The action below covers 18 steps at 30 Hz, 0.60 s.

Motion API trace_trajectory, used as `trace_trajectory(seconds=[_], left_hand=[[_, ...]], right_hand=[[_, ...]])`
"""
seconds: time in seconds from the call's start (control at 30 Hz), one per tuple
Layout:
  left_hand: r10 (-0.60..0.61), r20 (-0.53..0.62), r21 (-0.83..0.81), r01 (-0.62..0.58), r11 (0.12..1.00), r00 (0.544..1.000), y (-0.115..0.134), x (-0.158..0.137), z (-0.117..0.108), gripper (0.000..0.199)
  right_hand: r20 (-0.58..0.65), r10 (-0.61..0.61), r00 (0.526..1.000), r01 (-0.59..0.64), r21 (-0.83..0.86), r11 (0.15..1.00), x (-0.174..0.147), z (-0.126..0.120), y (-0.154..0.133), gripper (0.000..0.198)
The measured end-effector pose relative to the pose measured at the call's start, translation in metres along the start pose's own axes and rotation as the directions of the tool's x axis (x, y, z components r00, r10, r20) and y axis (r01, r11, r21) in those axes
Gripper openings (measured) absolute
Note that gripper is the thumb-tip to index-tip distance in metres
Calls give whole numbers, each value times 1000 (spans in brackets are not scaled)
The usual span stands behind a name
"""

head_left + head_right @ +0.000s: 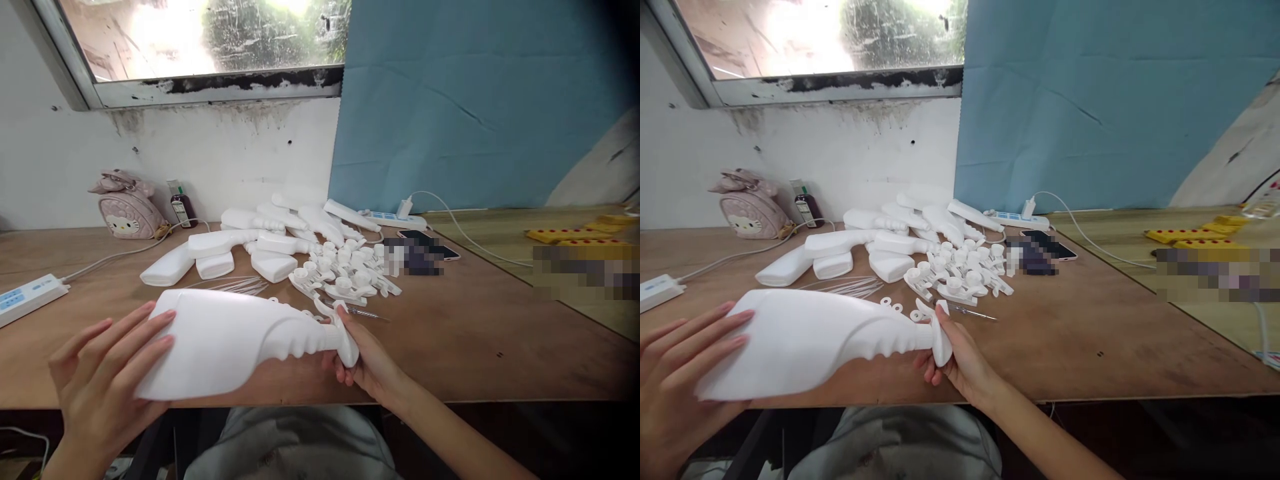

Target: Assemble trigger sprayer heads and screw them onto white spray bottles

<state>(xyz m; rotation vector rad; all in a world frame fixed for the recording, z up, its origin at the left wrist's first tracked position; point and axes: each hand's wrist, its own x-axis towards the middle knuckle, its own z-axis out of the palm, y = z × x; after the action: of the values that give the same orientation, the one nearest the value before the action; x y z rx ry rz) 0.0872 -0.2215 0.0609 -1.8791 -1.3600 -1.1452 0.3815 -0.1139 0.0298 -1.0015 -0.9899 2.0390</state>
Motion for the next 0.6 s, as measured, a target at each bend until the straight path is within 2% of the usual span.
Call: trace_trajectory(seconds=[0.03,0.1,0.23,0.37,0.6], left_hand=[[104,70,92,-110,990,992,8,8,4,42],[186,180,191,-220,957,966,27,19,13,50],[268,294,133,-317,939,918,68,30,40,44],[396,279,42,-423,905,875,93,36,57,36],[343,257,68,-371,926,904,92,32,60,49]], right_hand=[[-11,-36,999,36,2,999,-1,2,1,52],[1,-101,995,101,-8,995,-4,6,4,55],[177,-162,971,180,-94,979,-13,14,18,62],[312,-223,924,286,-174,942,-23,15,25,56],[415,-276,867,390,-223,893,-31,12,18,51]])
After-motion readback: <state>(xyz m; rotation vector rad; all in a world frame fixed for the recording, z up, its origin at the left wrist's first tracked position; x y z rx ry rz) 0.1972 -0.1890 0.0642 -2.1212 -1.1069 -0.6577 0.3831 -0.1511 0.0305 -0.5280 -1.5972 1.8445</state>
